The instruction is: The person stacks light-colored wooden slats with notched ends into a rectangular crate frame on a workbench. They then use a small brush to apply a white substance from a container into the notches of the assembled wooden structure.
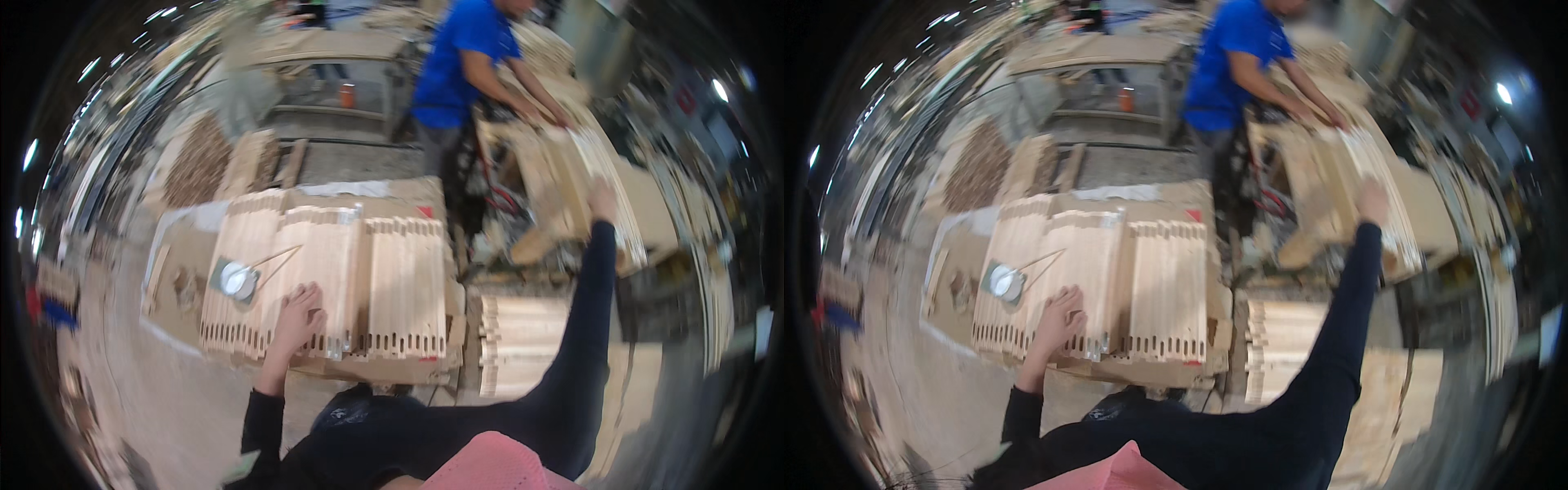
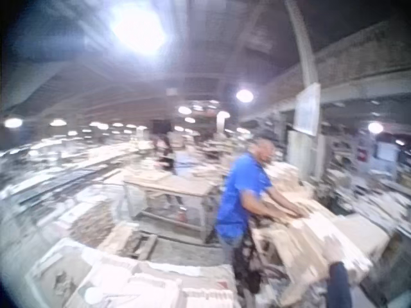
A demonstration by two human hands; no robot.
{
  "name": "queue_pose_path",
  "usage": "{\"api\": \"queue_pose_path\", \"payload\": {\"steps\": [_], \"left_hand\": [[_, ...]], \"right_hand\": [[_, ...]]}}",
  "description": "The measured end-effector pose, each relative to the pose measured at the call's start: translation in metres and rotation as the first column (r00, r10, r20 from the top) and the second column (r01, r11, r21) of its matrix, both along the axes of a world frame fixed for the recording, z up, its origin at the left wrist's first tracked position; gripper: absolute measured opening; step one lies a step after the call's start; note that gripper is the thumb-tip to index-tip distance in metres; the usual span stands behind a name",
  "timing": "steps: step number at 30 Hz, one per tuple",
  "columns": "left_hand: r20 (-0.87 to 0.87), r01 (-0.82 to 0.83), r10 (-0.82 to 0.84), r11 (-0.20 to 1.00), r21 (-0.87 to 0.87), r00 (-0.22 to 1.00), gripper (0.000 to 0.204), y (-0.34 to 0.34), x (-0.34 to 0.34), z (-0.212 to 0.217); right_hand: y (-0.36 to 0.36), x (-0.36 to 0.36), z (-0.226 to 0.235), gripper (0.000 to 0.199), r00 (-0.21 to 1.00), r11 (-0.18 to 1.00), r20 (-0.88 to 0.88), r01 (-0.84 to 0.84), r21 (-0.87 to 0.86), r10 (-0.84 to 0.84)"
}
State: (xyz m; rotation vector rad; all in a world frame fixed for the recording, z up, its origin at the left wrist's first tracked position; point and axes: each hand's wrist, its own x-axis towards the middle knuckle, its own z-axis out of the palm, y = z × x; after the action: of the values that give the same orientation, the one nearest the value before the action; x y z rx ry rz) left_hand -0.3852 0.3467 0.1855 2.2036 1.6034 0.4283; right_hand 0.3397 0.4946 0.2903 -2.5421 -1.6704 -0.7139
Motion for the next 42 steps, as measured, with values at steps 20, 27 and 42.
{"api": "queue_pose_path", "payload": {"steps": [20,27,42], "left_hand": [[-0.172,-0.085,0.105,0.989,0.117,0.979,0.040,-0.011,0.005,-0.016],[-0.242,-0.079,0.115,0.985,0.153,0.964,0.051,-0.017,0.032,-0.022],[-0.205,-0.014,0.051,0.984,0.177,0.977,0.052,-0.022,0.054,-0.027]], "right_hand": [[-0.054,-0.443,-0.135,0.073,-0.060,0.722,-0.921,-0.603,0.340,0.384],[-0.059,-0.518,-0.160,0.098,-0.087,0.857,-0.985,-0.485,0.174,0.151],[-0.061,-0.533,-0.172,0.097,0.095,0.892,-0.986,-0.446,0.081,0.137]]}}
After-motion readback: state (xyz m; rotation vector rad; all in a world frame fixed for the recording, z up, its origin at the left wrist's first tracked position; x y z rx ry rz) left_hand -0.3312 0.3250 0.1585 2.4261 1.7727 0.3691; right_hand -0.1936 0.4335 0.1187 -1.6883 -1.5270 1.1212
